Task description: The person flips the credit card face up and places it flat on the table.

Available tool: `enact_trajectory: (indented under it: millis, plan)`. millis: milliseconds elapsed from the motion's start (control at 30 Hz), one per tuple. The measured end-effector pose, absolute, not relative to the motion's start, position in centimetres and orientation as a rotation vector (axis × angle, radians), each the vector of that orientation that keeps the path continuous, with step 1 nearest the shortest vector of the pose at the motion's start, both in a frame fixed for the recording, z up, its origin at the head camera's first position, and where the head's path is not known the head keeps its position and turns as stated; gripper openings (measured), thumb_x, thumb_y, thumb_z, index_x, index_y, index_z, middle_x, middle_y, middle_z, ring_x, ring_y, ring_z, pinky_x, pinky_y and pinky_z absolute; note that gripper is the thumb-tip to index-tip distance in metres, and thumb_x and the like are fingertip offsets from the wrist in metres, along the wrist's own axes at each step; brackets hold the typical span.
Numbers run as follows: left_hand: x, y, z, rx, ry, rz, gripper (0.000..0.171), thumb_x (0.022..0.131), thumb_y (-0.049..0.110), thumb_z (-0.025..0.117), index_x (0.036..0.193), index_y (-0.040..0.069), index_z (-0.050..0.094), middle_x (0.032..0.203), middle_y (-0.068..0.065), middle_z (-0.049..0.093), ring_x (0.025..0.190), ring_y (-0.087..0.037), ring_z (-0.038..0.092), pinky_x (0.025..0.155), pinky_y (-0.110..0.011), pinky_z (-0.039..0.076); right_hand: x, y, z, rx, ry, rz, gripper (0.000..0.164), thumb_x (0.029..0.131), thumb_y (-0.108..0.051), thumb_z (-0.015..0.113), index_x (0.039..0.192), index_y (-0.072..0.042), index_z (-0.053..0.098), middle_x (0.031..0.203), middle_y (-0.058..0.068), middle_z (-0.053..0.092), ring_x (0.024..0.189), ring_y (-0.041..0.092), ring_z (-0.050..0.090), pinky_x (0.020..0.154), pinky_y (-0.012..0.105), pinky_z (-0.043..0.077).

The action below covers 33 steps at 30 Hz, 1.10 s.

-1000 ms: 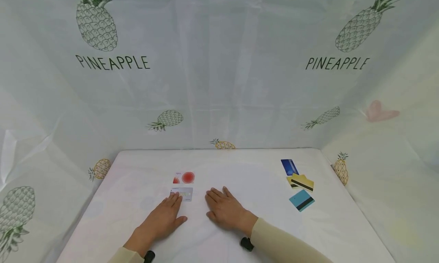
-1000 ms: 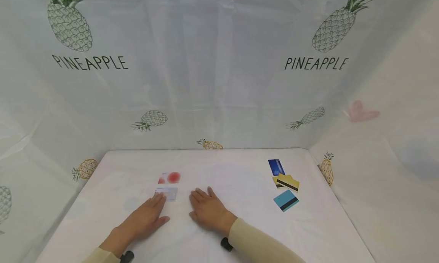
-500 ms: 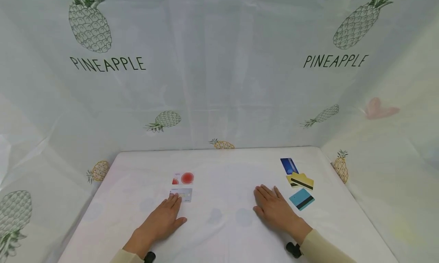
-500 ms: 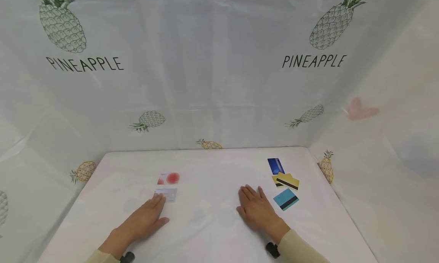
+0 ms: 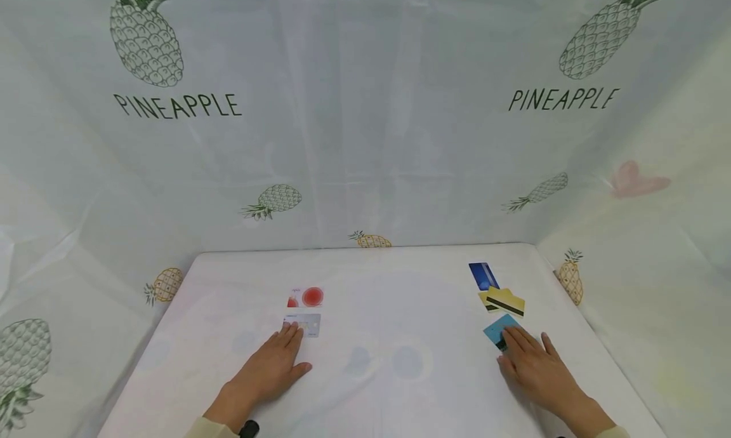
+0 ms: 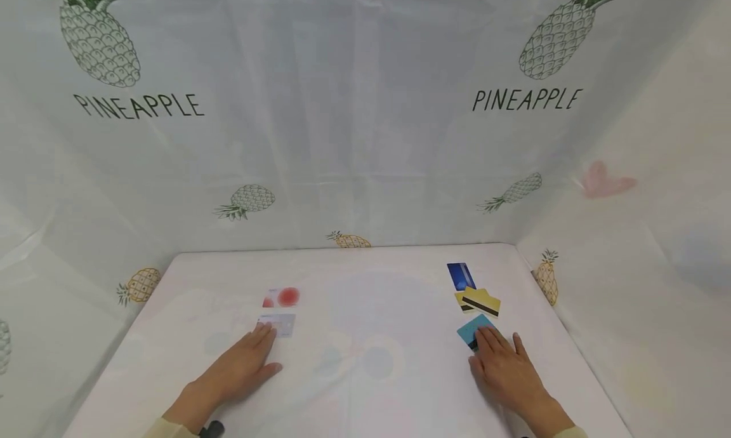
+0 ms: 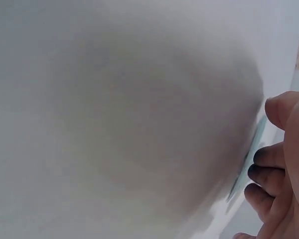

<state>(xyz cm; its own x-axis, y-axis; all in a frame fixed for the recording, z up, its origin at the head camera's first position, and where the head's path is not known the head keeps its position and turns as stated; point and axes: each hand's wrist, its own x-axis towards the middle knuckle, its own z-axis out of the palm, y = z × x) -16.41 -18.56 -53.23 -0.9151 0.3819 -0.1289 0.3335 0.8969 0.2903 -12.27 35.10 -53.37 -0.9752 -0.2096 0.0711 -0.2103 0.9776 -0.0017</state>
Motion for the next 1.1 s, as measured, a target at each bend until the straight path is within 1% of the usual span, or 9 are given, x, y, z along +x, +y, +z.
enact_trajectory:
  millis: [100, 233, 400, 600, 800, 967, 1100]
  plan:
    - [-16.4, -18.5, -52.9, 0.545, 2.876, 0.401, 0.081, 0.099, 0.047, 0.071, 0.152, -0.009, 0.047, 0.164, -0.024, 0.041, 0.156, -0.041, 0.036, 0.125, -0.057, 0.032, -12.1, 35.5, -53.5, 0.293, -3.082, -0.001, 0.057, 0.104, -0.034, 0.064, 0.144, 0.006, 0.058, 0.152, 0.025, 0.056, 0.142, 0.047, 0.050, 0.115, 0.076, 0.029]
    - [-16.4, -18.5, -52.6, 0.542, 2.869, 0.393, 0.080, 0.099, 0.046, 0.071, 0.153, -0.008, 0.047, 0.164, -0.025, 0.041, 0.156, -0.041, 0.035, 0.125, -0.057, 0.031, -12.2, 34.4, -53.7, 0.320, -3.075, 0.014, 0.052, 0.103, -0.028, 0.063, 0.144, 0.005, 0.059, 0.151, 0.023, 0.058, 0.143, 0.045, 0.050, 0.117, 0.075, 0.027]
    - [-16.5, -18.7, -52.6, 0.530, 2.860, 0.378, 0.080, 0.099, 0.046, 0.071, 0.153, -0.007, 0.047, 0.165, -0.024, 0.040, 0.156, -0.040, 0.035, 0.125, -0.056, 0.031, -13.1, 31.4, -53.8, 0.490, -3.008, 0.047, 0.048, 0.103, -0.023, 0.062, 0.142, 0.004, 0.061, 0.150, 0.019, 0.060, 0.143, 0.041, 0.053, 0.118, 0.072, 0.030]
    - [-16.5, -18.7, -52.7, 0.544, 2.863, 0.394, 0.077, 0.099, 0.045, 0.071, 0.152, -0.008, 0.049, 0.164, -0.024, 0.042, 0.155, -0.041, 0.037, 0.125, -0.058, 0.031, -14.5, 27.3, -53.5, 0.658, -2.990, 0.063, 0.046, 0.104, -0.020, 0.060, 0.144, 0.004, 0.060, 0.153, 0.019, 0.057, 0.146, 0.039, 0.050, 0.120, 0.070, 0.029]
    - [-16.9, -19.0, -52.7, 0.561, 2.917, 0.362, 0.067, 0.101, 0.040, 0.070, 0.148, -0.005, 0.055, 0.159, -0.022, 0.050, 0.150, -0.039, 0.045, 0.122, -0.056, 0.036, -16.0, 22.8, -53.0, 0.811, -2.994, 0.039, 0.048, 0.107, -0.021, 0.057, 0.147, 0.004, 0.057, 0.156, 0.019, 0.055, 0.149, 0.038, 0.048, 0.121, 0.068, 0.030]
    - [-17.5, -18.8, -52.3, 0.570, 2.957, 0.331, 0.059, 0.100, 0.038, 0.072, 0.141, -0.003, 0.062, 0.151, -0.021, 0.057, 0.142, -0.040, 0.053, 0.116, -0.058, 0.044, -17.3, 19.4, -53.1, 0.896, -2.970, 0.010, 0.047, 0.108, -0.023, 0.054, 0.148, 0.001, 0.057, 0.156, 0.016, 0.055, 0.149, 0.035, 0.049, 0.121, 0.066, 0.032]
    - [-17.9, -18.7, -52.1, 0.582, 3.010, 0.321, 0.052, 0.100, 0.037, 0.072, 0.134, -0.001, 0.067, 0.144, -0.019, 0.060, 0.137, -0.039, 0.055, 0.110, -0.059, 0.047, -18.0, 17.3, -53.0, 0.949, -2.950, -0.021, 0.047, 0.108, -0.024, 0.055, 0.148, 0.000, 0.058, 0.156, 0.014, 0.056, 0.148, 0.032, 0.050, 0.121, 0.065, 0.033]
